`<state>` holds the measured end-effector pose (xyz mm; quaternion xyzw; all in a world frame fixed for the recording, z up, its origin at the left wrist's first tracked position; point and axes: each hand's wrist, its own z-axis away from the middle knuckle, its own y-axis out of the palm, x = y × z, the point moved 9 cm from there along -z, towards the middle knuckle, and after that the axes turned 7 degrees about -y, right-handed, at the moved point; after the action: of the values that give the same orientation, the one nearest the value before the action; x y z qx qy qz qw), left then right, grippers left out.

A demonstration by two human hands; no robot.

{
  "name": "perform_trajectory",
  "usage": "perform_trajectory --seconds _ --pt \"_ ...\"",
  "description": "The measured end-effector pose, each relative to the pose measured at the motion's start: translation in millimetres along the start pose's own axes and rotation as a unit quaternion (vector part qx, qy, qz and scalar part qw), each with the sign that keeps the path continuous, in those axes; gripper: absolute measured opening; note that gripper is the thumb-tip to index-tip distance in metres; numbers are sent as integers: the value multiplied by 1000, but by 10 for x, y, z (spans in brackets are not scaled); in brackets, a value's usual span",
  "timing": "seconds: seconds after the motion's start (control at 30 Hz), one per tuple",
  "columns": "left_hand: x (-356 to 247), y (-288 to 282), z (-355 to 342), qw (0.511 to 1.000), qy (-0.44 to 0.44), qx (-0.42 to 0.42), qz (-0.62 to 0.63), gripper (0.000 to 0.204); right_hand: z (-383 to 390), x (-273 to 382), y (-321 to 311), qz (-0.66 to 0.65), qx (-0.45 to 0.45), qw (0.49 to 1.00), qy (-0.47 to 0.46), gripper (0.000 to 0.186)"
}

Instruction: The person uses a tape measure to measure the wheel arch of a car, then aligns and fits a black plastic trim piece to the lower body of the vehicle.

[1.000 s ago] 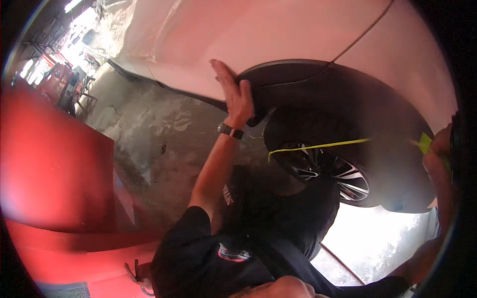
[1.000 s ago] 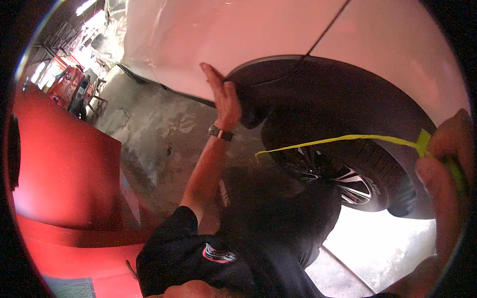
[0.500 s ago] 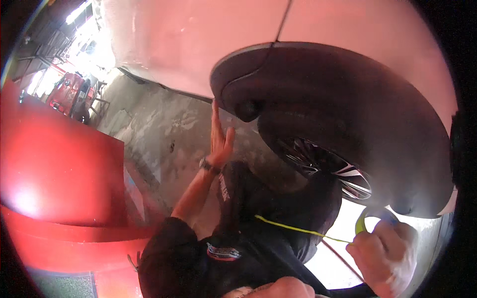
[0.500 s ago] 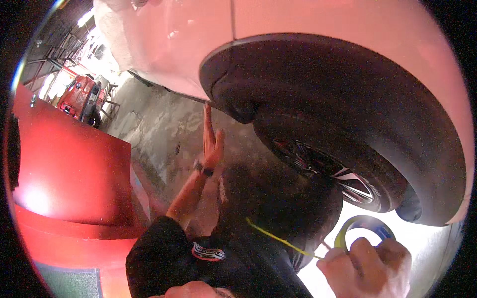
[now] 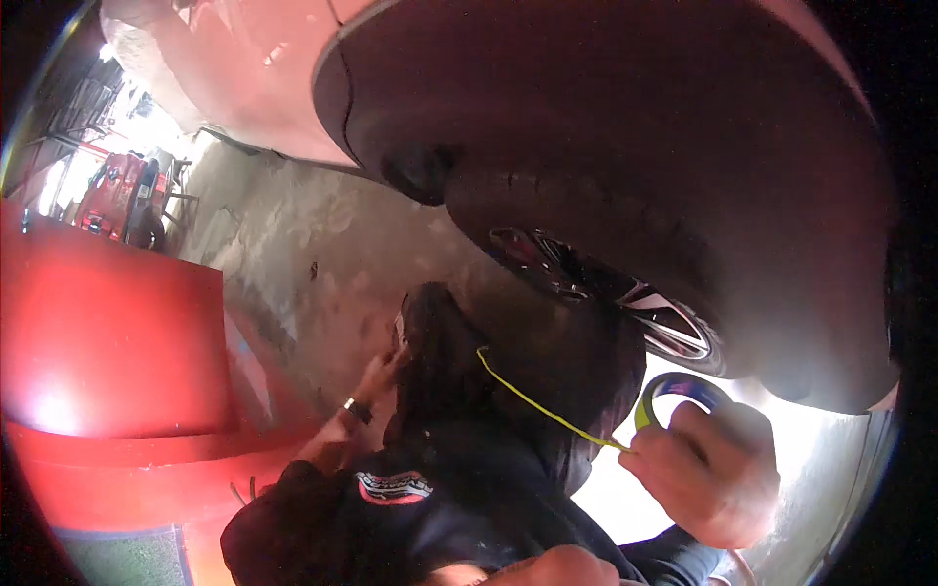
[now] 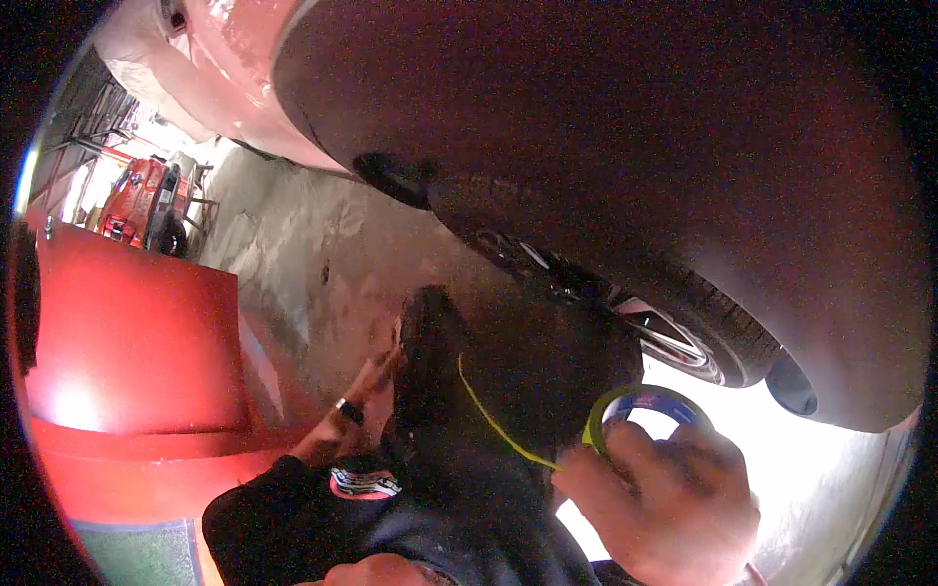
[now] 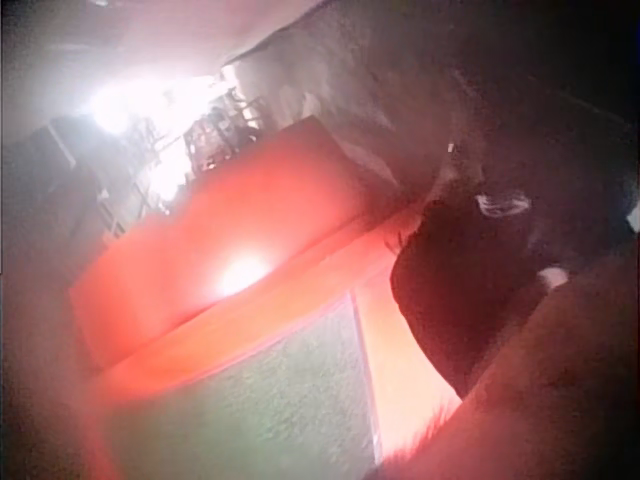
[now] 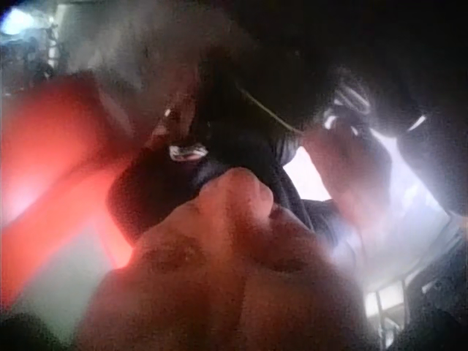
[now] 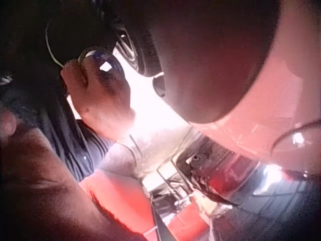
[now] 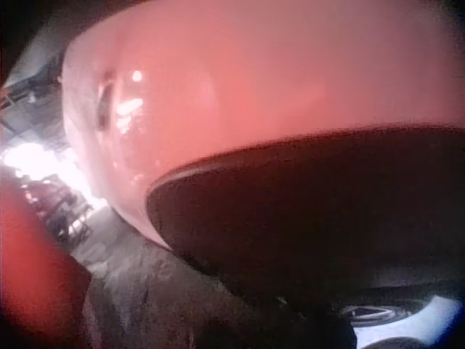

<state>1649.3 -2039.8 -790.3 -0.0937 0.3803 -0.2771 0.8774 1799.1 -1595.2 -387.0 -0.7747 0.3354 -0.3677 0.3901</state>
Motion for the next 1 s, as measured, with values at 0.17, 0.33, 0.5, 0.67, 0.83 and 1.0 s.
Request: perform_trajectory --seconds 0.17,0.33,0.5,0.67,0.83,1.0 --pt "-1499 -473 73 897 370 -184 -160 62 32 -83 37 5 8 999 -31 35" --pt "-3073 -662 533 667 512 -434 -322 75 169 -170 248 -5 -25 1000 4 29" --pt "-3838 -983 718 618 604 -468 -184 51 287 -161 473 1 -10 1000 -5 23" --pt "-4228 -1314 496 630 586 -495 -120 53 22 -71 359 -35 39 999 13 17" --pt "-4460 -1035 663 686 585 -434 19 60 11 -1 390 -43 76 996 -30 9" --pt "-4362 -1179 926 701 573 -413 92 56 -145 126 333 -39 69 996 -39 10"
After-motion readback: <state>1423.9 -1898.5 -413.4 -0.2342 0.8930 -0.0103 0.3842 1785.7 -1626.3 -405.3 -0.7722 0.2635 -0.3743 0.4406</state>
